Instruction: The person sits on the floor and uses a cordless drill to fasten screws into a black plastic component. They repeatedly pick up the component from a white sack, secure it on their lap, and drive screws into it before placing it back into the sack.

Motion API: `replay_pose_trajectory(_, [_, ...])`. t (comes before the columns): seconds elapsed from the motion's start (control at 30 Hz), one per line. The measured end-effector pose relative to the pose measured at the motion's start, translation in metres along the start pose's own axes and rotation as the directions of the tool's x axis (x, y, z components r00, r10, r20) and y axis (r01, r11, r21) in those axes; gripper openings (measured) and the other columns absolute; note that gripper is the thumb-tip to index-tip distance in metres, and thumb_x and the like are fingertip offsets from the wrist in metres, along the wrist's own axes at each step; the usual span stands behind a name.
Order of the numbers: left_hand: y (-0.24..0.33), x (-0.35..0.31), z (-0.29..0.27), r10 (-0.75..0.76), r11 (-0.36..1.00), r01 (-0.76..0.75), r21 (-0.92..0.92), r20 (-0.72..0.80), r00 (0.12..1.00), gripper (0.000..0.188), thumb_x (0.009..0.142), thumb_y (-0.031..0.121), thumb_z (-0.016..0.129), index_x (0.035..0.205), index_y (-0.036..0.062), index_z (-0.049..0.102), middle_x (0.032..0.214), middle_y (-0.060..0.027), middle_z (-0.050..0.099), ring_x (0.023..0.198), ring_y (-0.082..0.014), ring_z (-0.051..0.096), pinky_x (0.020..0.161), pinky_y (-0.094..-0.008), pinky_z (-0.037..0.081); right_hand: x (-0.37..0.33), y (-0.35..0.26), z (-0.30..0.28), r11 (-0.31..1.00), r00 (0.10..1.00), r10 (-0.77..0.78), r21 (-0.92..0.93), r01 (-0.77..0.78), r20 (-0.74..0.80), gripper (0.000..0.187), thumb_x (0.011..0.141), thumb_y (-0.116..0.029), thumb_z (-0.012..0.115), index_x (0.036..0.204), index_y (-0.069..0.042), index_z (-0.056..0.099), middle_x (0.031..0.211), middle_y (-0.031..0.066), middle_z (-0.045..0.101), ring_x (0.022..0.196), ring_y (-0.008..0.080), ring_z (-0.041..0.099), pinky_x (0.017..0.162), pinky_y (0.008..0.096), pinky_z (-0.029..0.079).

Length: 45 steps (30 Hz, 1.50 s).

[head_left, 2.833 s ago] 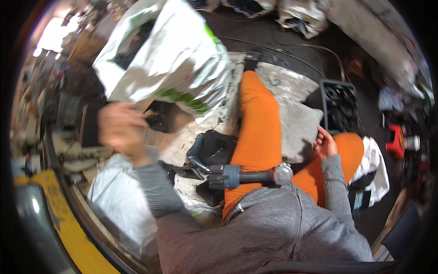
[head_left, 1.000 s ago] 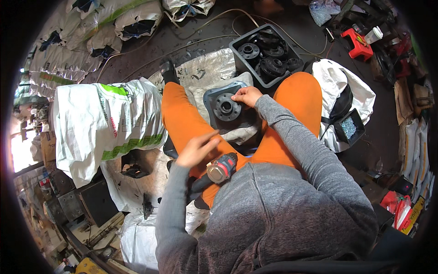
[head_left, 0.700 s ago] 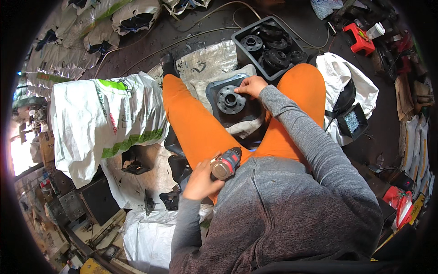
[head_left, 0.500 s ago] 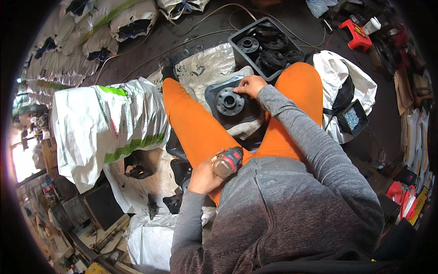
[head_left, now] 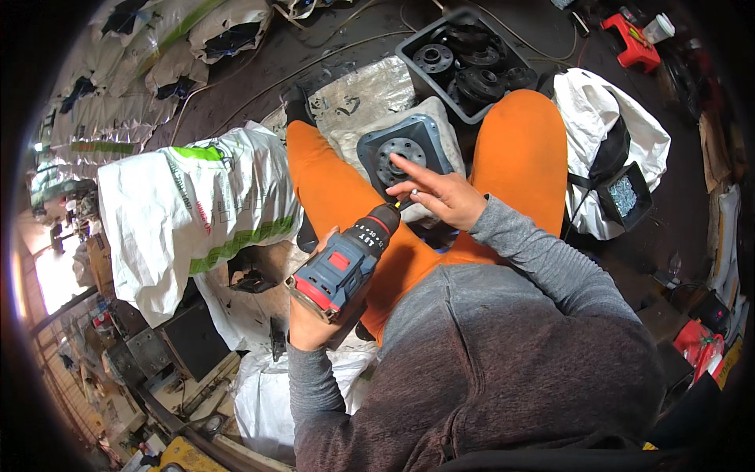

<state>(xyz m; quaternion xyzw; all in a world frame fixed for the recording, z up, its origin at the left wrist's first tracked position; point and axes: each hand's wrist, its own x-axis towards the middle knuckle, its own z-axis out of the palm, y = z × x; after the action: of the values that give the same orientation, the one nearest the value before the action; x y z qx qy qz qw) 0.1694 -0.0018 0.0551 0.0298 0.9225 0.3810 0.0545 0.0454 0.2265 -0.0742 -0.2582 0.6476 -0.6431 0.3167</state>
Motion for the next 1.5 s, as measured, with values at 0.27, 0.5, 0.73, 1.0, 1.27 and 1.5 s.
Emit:
replay_pose_trajectory(0.27, [0.002,0.006,0.004,0.020,1.000,-0.019,-0.011,0.076,0.997,0.039,0.072,0.004,0.075,0.111,0.0033,0.067,0.107,-0.0123,0.069,0.096,-0.0261,0.068,0.090,-0.0385,0.052,-0.001,0.006,-0.007,0.988,1.000,-0.013,-0.152,0.017,0.026,0.075,0.091,-0.004,0.051,0.155,-0.021,0.015,0.119,0.0036,0.068,0.101,0.0263,0.067,0.093,0.0363,0.052])
replay_pose_trajectory(0.5, [0.002,0.005,0.002,-0.019,0.999,0.022,-0.024,0.117,0.993,0.041,0.073,0.003,0.075,0.113,0.0028,0.066,0.108,-0.0117,0.068,0.097,-0.0260,0.067,0.090,-0.0382,0.051,0.000,0.011,-0.009,0.969,0.991,-0.111,-0.214,0.125,0.077,0.078,0.090,-0.003,0.050,0.156,-0.020,0.011,0.118,0.0073,0.068,0.105,0.0326,0.065,0.098,0.0406,0.048])
replay_pose_trajectory(0.73, [0.013,0.013,-0.014,-0.066,0.996,0.047,0.073,0.276,0.959,0.051,0.071,0.014,0.080,0.119,0.0052,0.063,0.126,-0.0163,0.061,0.113,-0.0301,0.062,0.098,-0.0386,0.048,0.005,0.016,-0.013,0.948,0.939,0.004,-0.299,0.106,0.345,0.083,0.092,-0.005,0.053,0.156,-0.026,0.002,0.111,0.0141,0.068,0.099,0.0327,0.066,0.091,0.0428,0.051])
replay_pose_trajectory(1.0, [-0.006,0.019,-0.010,-0.074,0.997,0.079,-0.008,0.285,0.956,0.045,0.072,0.009,0.077,0.114,0.0019,0.064,0.113,-0.0131,0.066,0.100,-0.0265,0.066,0.088,-0.0349,0.052,0.014,0.005,-0.028,0.892,0.916,0.118,-0.446,0.072,0.384,0.084,0.092,-0.007,0.051,0.155,-0.032,0.002,0.117,0.0049,0.068,0.104,0.0315,0.063,0.095,0.0407,0.048])
replay_pose_trajectory(1.27, [-0.003,0.050,-0.010,0.028,0.997,-0.037,0.072,0.121,0.992,0.027,0.075,0.004,0.073,0.101,0.0040,0.070,0.093,-0.0093,0.071,0.084,-0.0254,0.069,0.077,-0.0356,0.053,0.007,0.029,-0.031,0.992,0.946,0.103,0.098,-0.076,-0.308,0.079,0.085,-0.012,0.070,0.152,-0.014,0.028,0.154,0.0115,0.030,0.123,0.0236,0.049,0.107,0.0373,0.038])
replay_pose_trajectory(1.5, [-0.025,0.078,-0.009,-0.212,0.962,0.220,-0.160,0.065,0.975,0.032,0.079,-0.002,0.069,0.111,0.0002,0.065,0.099,-0.0057,0.068,0.087,-0.0172,0.064,0.077,-0.0327,0.052,0.040,0.115,0.010,0.807,0.646,0.573,0.487,-0.335,-0.505,0.062,0.084,-0.029,0.076,0.133,0.000,0.051,0.127,0.0165,0.057,0.120,0.0218,0.053,0.100,0.0308,0.042])
